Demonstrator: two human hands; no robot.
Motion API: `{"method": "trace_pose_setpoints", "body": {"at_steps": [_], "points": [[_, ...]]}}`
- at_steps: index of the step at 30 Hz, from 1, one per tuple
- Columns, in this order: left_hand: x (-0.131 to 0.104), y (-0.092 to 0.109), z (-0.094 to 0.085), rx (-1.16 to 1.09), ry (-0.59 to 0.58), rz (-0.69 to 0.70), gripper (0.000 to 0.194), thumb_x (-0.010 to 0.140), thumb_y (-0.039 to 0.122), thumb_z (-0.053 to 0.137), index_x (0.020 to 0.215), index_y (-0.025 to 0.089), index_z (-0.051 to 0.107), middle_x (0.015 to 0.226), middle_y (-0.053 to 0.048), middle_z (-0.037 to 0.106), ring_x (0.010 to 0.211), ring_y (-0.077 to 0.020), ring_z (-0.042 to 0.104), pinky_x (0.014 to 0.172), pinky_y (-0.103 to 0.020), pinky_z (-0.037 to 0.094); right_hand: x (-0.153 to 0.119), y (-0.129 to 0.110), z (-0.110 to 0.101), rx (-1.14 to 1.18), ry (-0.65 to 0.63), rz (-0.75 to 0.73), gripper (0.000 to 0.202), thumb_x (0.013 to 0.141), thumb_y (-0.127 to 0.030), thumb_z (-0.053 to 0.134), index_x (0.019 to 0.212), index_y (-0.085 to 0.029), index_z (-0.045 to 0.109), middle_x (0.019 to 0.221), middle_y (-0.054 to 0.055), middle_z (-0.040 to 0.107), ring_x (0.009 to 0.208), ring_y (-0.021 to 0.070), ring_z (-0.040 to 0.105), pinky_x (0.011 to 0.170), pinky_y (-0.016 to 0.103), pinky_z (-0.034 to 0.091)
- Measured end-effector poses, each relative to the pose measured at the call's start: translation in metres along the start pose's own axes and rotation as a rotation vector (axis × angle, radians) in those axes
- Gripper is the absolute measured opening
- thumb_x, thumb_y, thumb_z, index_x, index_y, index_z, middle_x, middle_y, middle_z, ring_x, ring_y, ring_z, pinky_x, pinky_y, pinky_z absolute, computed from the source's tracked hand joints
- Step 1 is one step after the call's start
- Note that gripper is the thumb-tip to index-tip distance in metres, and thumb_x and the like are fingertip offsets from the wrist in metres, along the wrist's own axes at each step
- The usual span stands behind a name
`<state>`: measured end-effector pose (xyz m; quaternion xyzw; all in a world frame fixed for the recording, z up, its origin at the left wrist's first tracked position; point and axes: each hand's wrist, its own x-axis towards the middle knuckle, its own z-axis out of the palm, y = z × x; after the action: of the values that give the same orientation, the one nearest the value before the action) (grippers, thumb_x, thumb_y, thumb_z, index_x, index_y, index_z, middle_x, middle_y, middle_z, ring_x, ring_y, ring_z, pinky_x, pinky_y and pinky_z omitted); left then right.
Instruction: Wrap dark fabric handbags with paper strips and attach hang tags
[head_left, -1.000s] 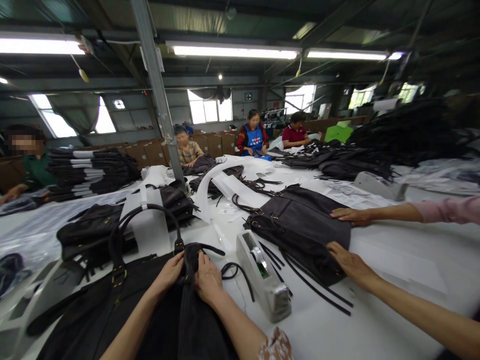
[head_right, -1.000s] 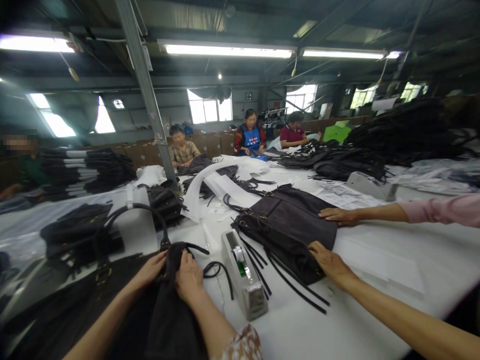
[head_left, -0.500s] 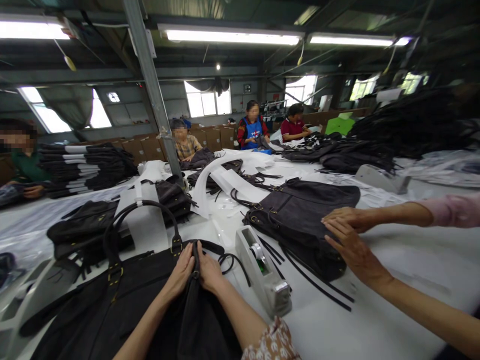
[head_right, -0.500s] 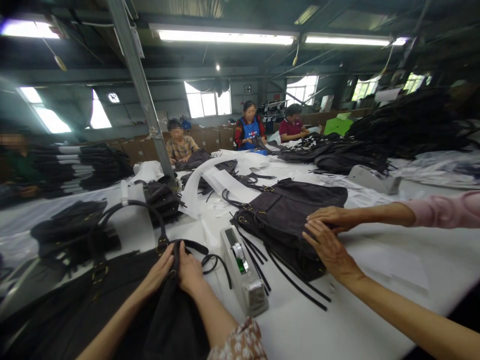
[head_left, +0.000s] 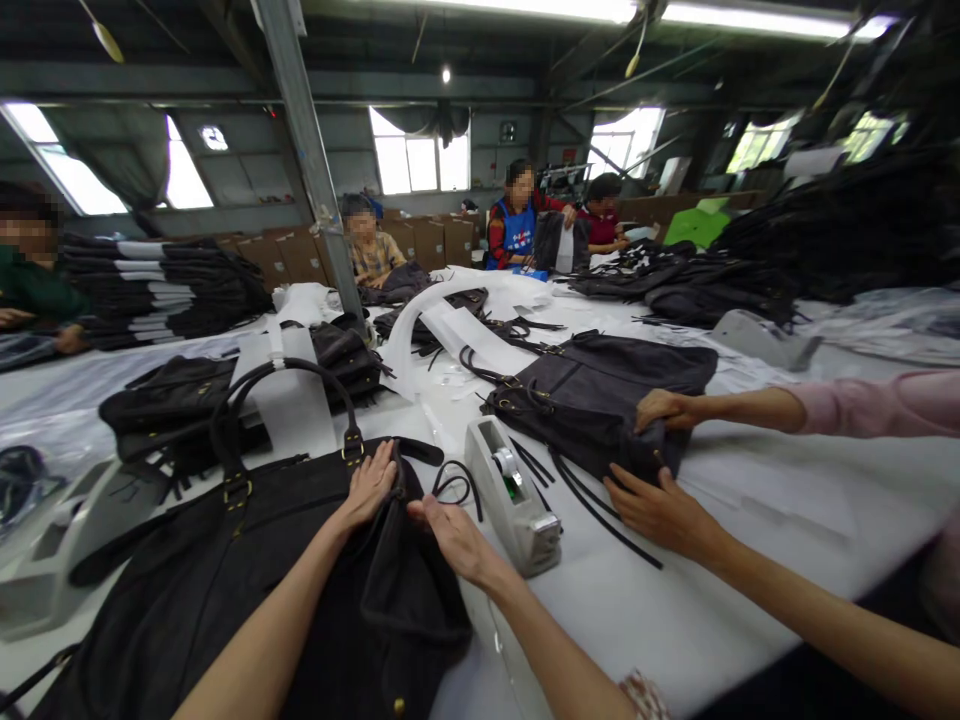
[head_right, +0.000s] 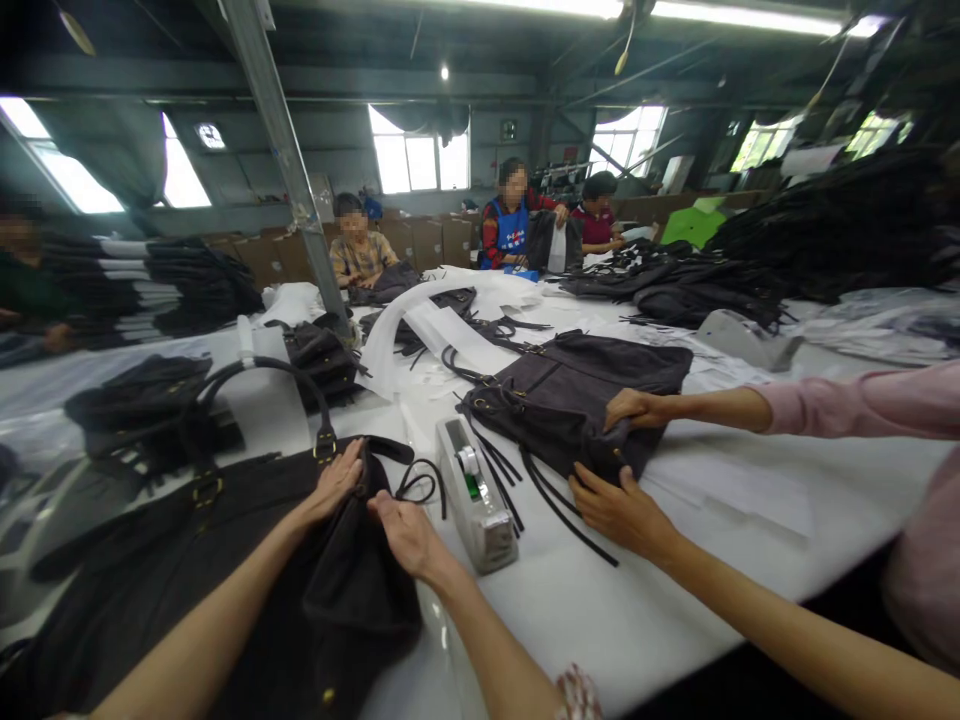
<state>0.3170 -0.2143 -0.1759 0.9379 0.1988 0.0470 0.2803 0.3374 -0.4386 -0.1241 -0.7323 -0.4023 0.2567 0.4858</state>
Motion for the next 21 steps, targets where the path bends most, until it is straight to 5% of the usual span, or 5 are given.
{"method": "trace_pose_setpoints", "body": {"at_steps": [5, 9, 13, 17, 21], "points": [[-0.003, 0.018, -0.004, 0.087, -0.035, -0.061, 0.061, 0.092, 0.053, 0.015, 0.148, 0.03, 0.022, 0.157, -0.003, 0.015, 0.141, -0.038, 0.016, 0.11, -0.059, 0.018, -0.061, -0.018, 0.015, -0.035, -0.277, -0.061, 0.064, 0.097, -0.053, 0.012, 0.127, -0.02, 0.057, 0.13, 0.008, 0.059, 0.126, 0.0222, 0.049, 0.11, 0.042, 0.029], [-0.007, 0.031, 0.002, 0.184, -0.015, -0.102, 0.061, 0.09, 0.056, 0.024, 0.146, 0.032, 0.026, 0.158, -0.003, 0.011, 0.14, -0.0433, 0.012, 0.107, -0.065, 0.013, -0.08, -0.026, 0.021, -0.154, -0.195, -0.073, 0.047, 0.093, -0.05, 0.036, 0.128, -0.025, 0.056, 0.127, 0.006, 0.061, 0.121, 0.0252, 0.053, 0.108, 0.045, 0.031], [-0.007, 0.036, 0.007, 0.248, -0.012, -0.127, 0.062, 0.089, 0.058, 0.025, 0.146, 0.032, 0.026, 0.158, -0.005, 0.011, 0.14, -0.0439, 0.011, 0.106, -0.066, 0.012, -0.098, -0.026, 0.012, -0.056, -0.102, -0.024, 0.047, 0.082, -0.045, 0.058, 0.126, -0.028, 0.057, 0.123, 0.004, 0.064, 0.114, 0.0253, 0.057, 0.097, 0.036, 0.043], [-0.005, 0.035, 0.009, 0.277, -0.022, -0.14, 0.063, 0.089, 0.057, 0.025, 0.147, 0.032, 0.024, 0.158, -0.004, 0.007, 0.14, -0.0442, 0.01, 0.106, -0.067, 0.009, -0.104, -0.03, 0.003, 0.004, -0.007, -0.009, 0.028, 0.082, -0.044, 0.058, 0.101, -0.024, 0.064, 0.095, 0.002, 0.068, 0.087, 0.0178, 0.062, 0.078, 0.026, 0.046], [-0.005, 0.035, 0.01, 0.287, -0.026, -0.147, 0.063, 0.09, 0.057, 0.025, 0.147, 0.033, 0.021, 0.159, -0.002, 0.005, 0.14, -0.0435, 0.008, 0.107, -0.067, 0.007, -0.097, -0.029, 0.014, -0.16, 0.109, -0.042, 0.033, 0.072, -0.05, 0.068, 0.076, -0.02, 0.054, 0.081, 0.002, 0.059, 0.078, 0.0179, 0.056, 0.066, 0.026, 0.043]]}}
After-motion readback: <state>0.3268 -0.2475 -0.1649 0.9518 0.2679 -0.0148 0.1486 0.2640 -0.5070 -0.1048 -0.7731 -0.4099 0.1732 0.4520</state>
